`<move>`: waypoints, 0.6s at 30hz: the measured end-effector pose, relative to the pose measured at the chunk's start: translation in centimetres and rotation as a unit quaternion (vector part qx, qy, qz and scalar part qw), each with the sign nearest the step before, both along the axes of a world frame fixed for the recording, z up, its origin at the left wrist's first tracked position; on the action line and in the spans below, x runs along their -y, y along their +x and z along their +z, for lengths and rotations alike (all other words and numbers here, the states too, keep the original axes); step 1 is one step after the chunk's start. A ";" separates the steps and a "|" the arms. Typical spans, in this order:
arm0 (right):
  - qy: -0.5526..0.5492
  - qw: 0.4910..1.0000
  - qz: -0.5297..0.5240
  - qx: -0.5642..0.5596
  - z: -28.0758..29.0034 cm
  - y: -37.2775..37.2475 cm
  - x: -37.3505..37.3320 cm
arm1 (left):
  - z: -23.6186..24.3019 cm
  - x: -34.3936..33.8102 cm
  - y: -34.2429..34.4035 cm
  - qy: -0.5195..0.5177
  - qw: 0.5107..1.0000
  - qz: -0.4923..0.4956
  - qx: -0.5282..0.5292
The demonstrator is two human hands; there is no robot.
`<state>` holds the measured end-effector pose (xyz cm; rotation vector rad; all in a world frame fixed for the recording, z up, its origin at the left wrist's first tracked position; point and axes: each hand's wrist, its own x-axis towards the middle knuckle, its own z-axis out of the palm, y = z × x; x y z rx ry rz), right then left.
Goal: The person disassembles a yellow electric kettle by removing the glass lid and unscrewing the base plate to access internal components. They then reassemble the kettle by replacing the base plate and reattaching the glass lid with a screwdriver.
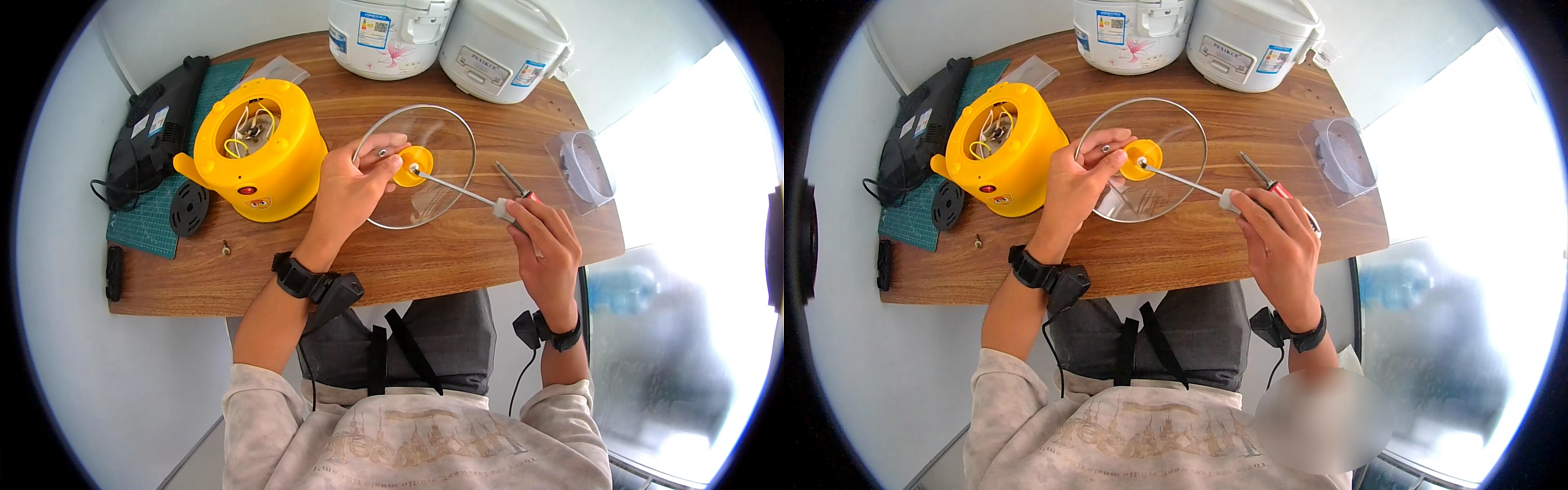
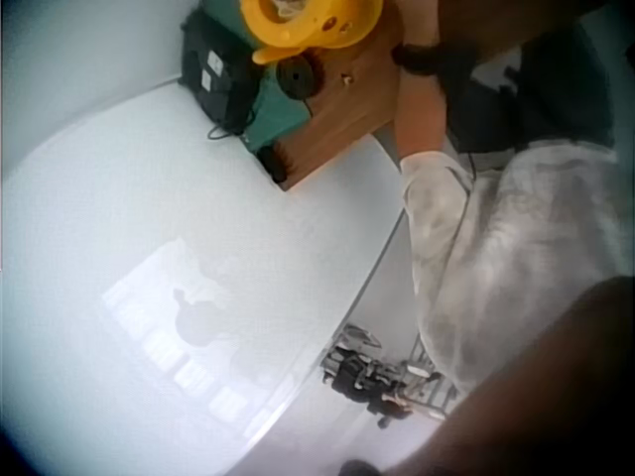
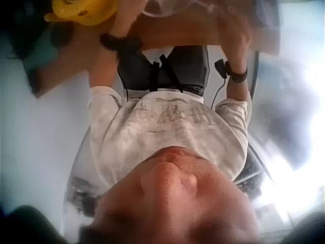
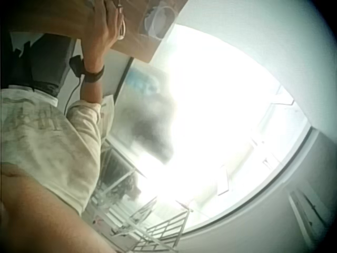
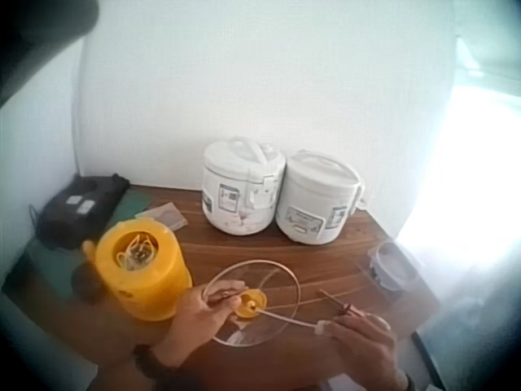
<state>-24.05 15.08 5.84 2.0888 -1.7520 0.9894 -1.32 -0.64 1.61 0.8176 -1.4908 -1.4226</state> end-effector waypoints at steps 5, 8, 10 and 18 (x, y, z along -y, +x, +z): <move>-0.003 1.000 -0.005 -0.018 0.2 0.0 -0.1 | 0.4 -0.2 -0.1 0.001 1.000 -0.001 0.013; 0.005 0.998 -0.019 -0.053 1.0 0.3 -0.2 | 0.5 -0.4 0.0 -0.015 1.000 0.001 0.026; 0.015 0.998 -0.026 -0.063 1.4 0.5 -0.4 | 0.2 -0.5 -0.1 -0.039 0.999 0.007 0.023; 0.099 0.988 -0.020 0.117 -0.1 1.1 -1.8 | 0.0 -0.5 -0.1 -0.086 0.996 0.010 0.017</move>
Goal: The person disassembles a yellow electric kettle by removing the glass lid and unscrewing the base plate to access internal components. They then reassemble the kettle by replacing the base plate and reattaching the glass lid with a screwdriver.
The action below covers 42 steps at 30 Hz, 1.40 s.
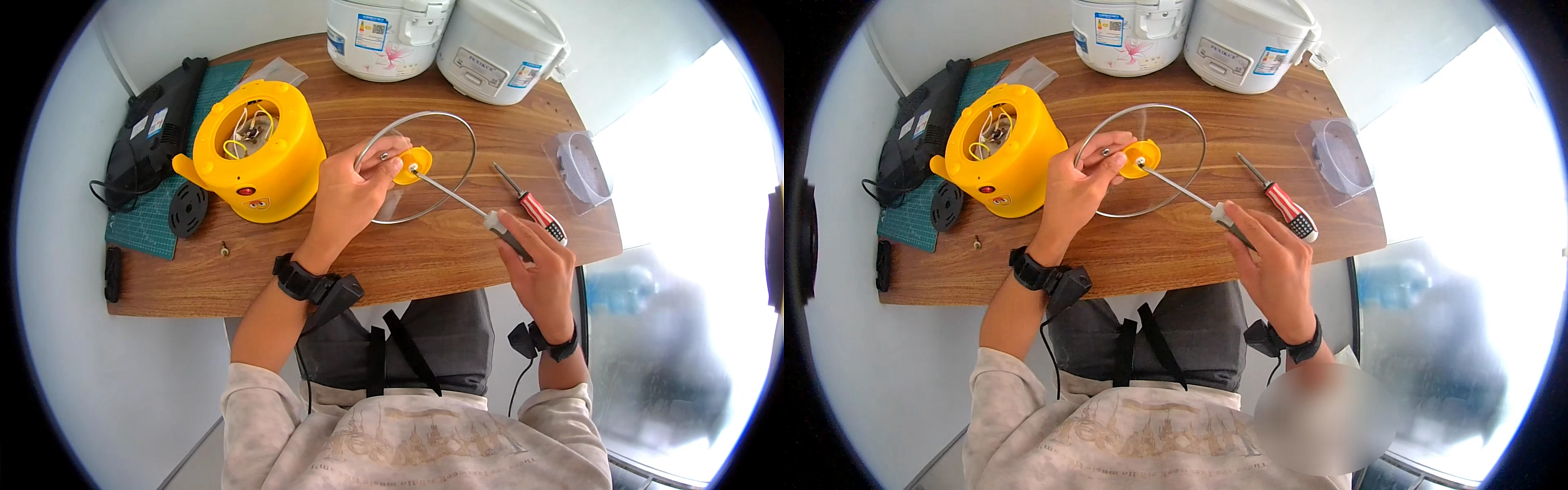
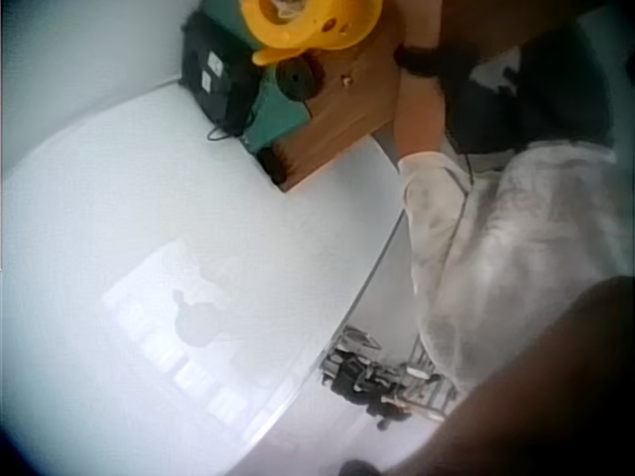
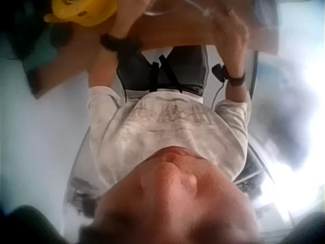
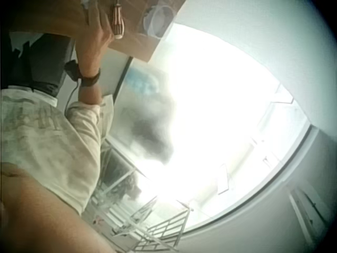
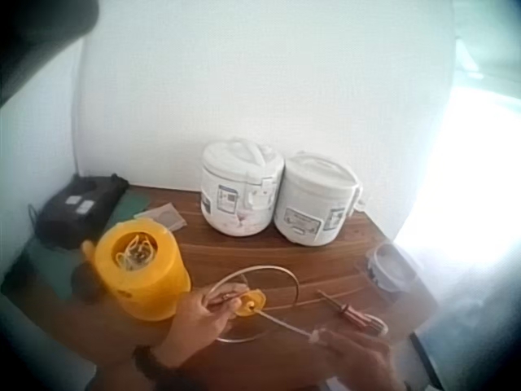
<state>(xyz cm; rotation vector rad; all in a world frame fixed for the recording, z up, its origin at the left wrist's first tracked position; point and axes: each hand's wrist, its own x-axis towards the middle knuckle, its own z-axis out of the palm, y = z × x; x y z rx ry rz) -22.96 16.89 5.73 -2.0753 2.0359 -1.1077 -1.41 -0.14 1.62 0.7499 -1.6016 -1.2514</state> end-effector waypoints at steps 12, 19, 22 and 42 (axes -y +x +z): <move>0.311 0.762 0.118 0.556 -2.9 2.5 -0.7 | 0.0 0.0 0.0 -0.018 1.000 0.001 -0.022; 0.349 0.603 0.191 0.692 -3.0 3.2 -0.5 | 0.3 -0.4 0.0 0.036 0.998 -0.044 -0.010; 0.337 0.673 0.142 0.643 -2.2 3.7 -1.4 | 0.2 0.0 0.1 0.031 0.999 0.004 -0.031; 0.031 0.926 -0.015 0.375 -3.7 0.7 5.2 | 0.4 0.5 0.1 0.250 0.957 -0.104 -0.109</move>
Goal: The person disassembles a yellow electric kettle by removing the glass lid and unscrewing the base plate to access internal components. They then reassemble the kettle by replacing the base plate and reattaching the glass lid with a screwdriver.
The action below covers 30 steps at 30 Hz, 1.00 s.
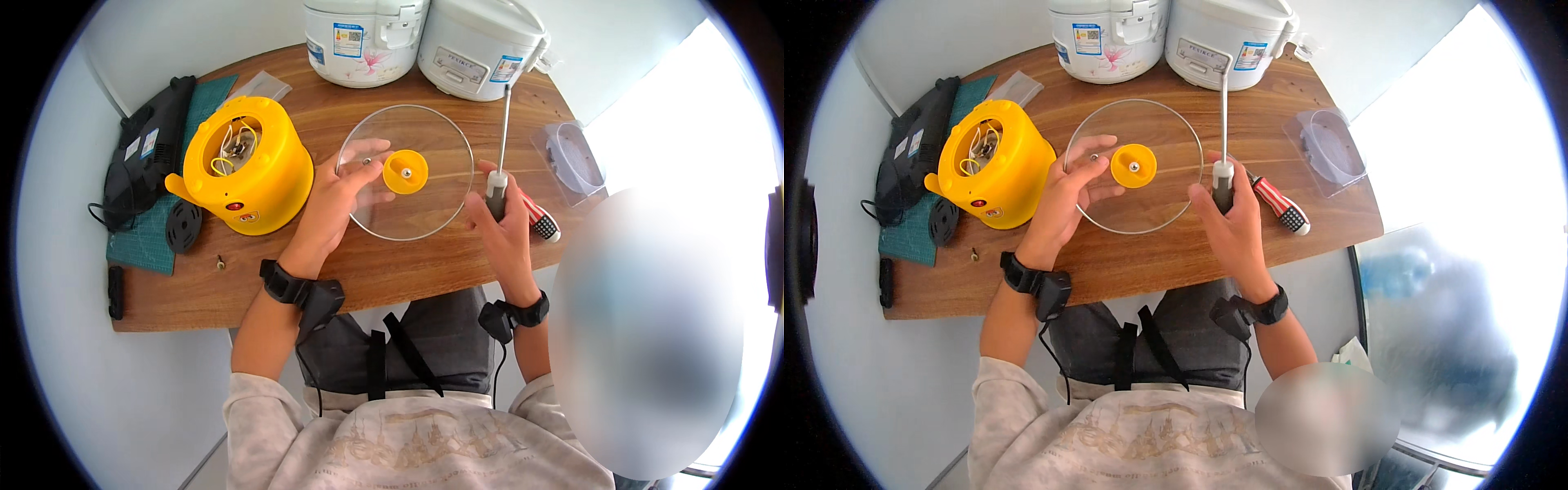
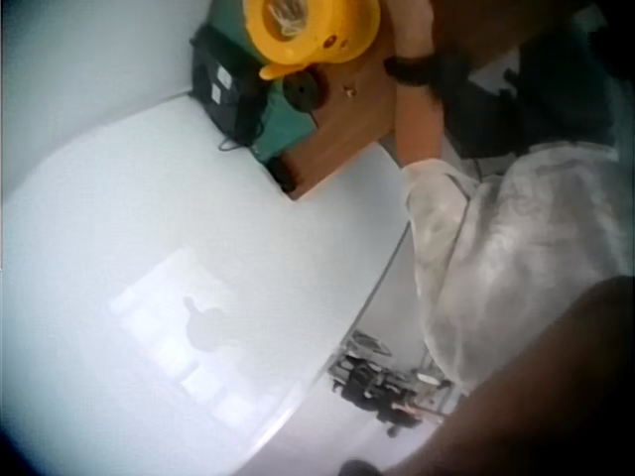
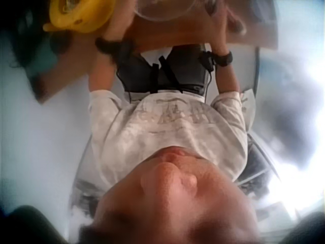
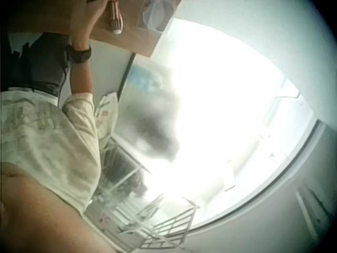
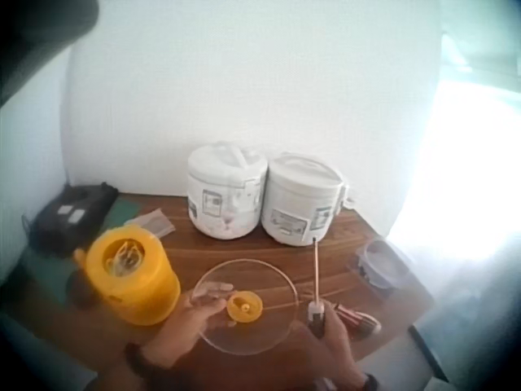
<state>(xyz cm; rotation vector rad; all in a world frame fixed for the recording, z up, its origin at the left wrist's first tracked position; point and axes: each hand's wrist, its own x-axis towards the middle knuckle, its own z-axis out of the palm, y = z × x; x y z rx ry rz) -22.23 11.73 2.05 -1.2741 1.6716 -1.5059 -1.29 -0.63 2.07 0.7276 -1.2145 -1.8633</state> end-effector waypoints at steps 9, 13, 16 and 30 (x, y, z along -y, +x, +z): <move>0.039 0.997 -0.041 0.056 1.5 0.8 1.4 | 0.8 -0.1 0.8 0.004 0.996 -0.069 -0.047; 0.035 0.985 -0.032 0.164 1.4 0.8 1.4 | 0.5 -0.1 1.0 0.025 0.983 -0.123 -0.132; 0.049 0.967 -0.003 0.249 0.7 0.5 1.5 | 1.1 0.2 1.4 0.099 0.937 -0.195 -0.272; 0.121 0.926 0.070 0.351 0.4 2.3 1.9 | -1.9 0.1 -0.2 0.002 0.990 -0.093 -0.108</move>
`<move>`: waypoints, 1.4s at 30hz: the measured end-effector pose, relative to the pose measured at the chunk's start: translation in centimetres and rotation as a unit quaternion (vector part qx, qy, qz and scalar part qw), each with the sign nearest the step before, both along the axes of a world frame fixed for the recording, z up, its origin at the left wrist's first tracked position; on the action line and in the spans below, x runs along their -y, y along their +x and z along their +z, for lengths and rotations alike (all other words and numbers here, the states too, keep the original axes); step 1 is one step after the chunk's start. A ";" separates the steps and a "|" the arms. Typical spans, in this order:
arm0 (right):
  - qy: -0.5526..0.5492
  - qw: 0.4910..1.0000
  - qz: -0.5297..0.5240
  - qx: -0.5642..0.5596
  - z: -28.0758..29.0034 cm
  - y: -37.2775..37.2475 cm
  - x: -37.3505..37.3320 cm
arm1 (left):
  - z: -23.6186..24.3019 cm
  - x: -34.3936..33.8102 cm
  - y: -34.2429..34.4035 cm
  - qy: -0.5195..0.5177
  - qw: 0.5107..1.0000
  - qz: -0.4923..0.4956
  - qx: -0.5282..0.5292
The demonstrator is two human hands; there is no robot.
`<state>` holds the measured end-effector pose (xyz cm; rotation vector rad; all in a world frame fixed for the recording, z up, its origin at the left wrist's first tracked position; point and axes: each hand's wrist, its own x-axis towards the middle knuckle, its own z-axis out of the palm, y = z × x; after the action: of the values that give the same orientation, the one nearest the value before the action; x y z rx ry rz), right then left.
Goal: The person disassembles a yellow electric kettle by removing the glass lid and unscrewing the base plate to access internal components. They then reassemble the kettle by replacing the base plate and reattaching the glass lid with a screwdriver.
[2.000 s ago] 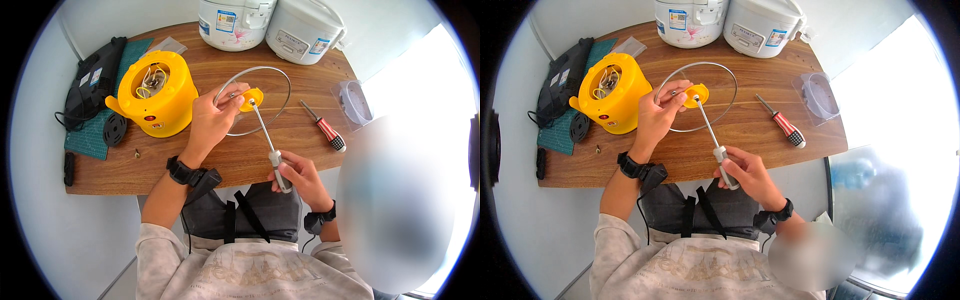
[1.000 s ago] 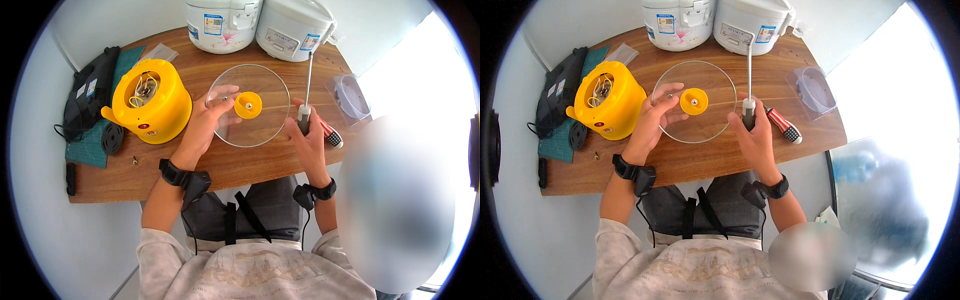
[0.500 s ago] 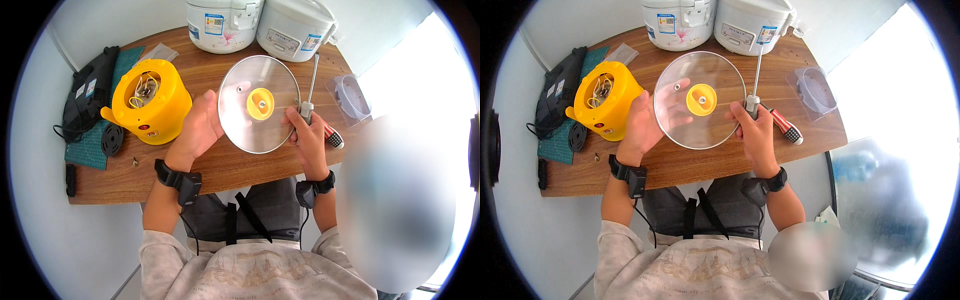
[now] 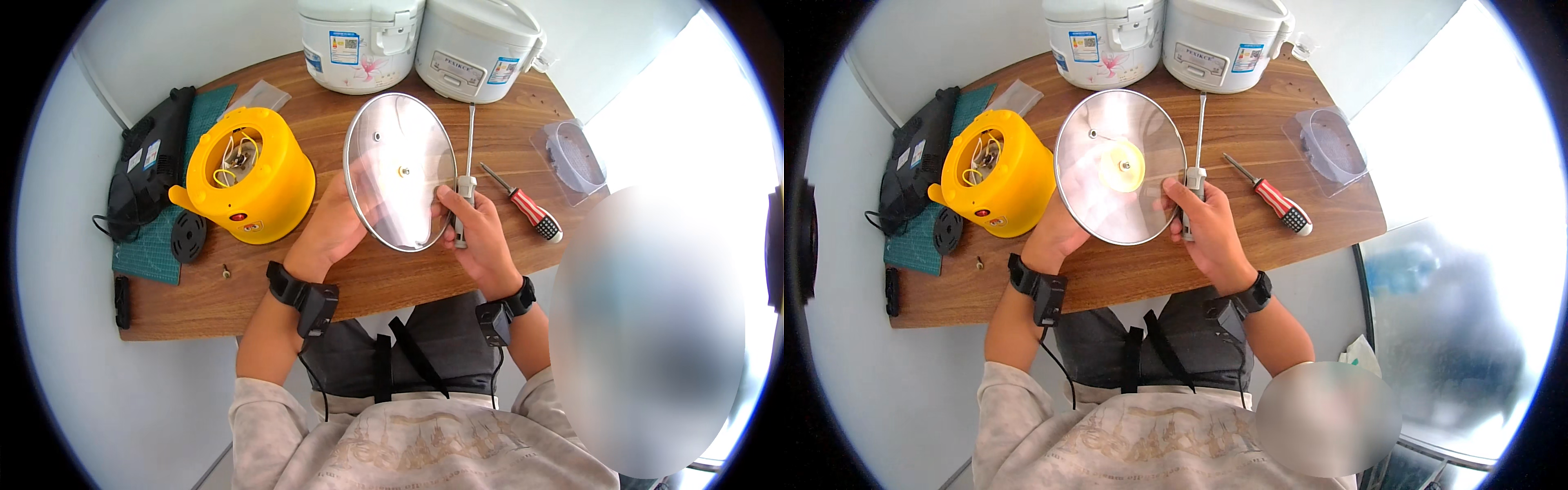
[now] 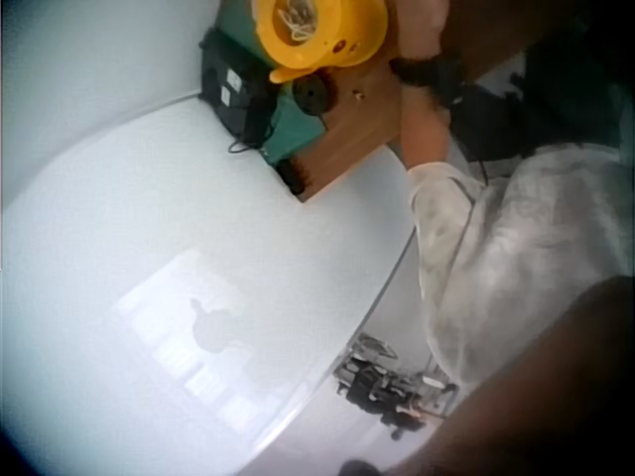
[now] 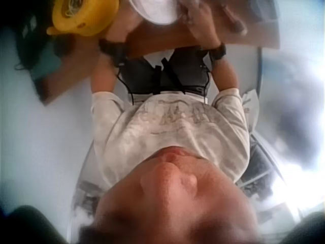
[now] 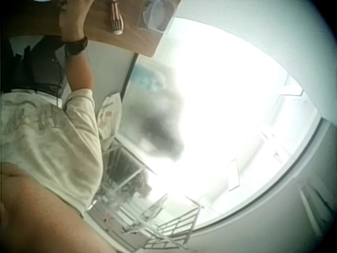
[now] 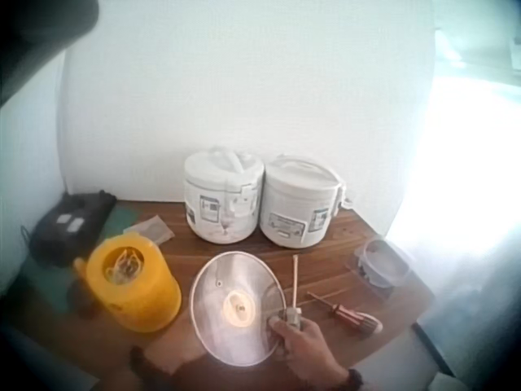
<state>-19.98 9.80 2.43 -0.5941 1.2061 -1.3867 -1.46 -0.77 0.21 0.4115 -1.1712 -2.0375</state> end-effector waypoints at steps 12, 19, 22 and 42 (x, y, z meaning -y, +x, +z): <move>-0.063 0.983 -0.058 -0.165 2.2 -2.9 -1.5 | 0.7 0.1 0.0 0.110 0.994 -0.021 -0.002; -0.094 0.790 0.049 -0.604 7.5 -6.2 -5.8 | 0.4 -0.2 0.1 0.096 0.995 -0.025 0.016; -0.158 0.745 0.027 -0.647 8.3 -6.0 -6.8 | 0.1 -0.2 0.1 0.098 0.994 -0.047 0.009; -0.292 0.492 -0.021 -0.820 9.9 -6.2 -5.7 | 0.6 -0.7 0.0 0.051 0.991 -0.124 0.017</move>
<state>-26.19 15.51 12.37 -2.8239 2.0395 -0.9060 -1.42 -0.09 0.81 0.3676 -1.1917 -2.3197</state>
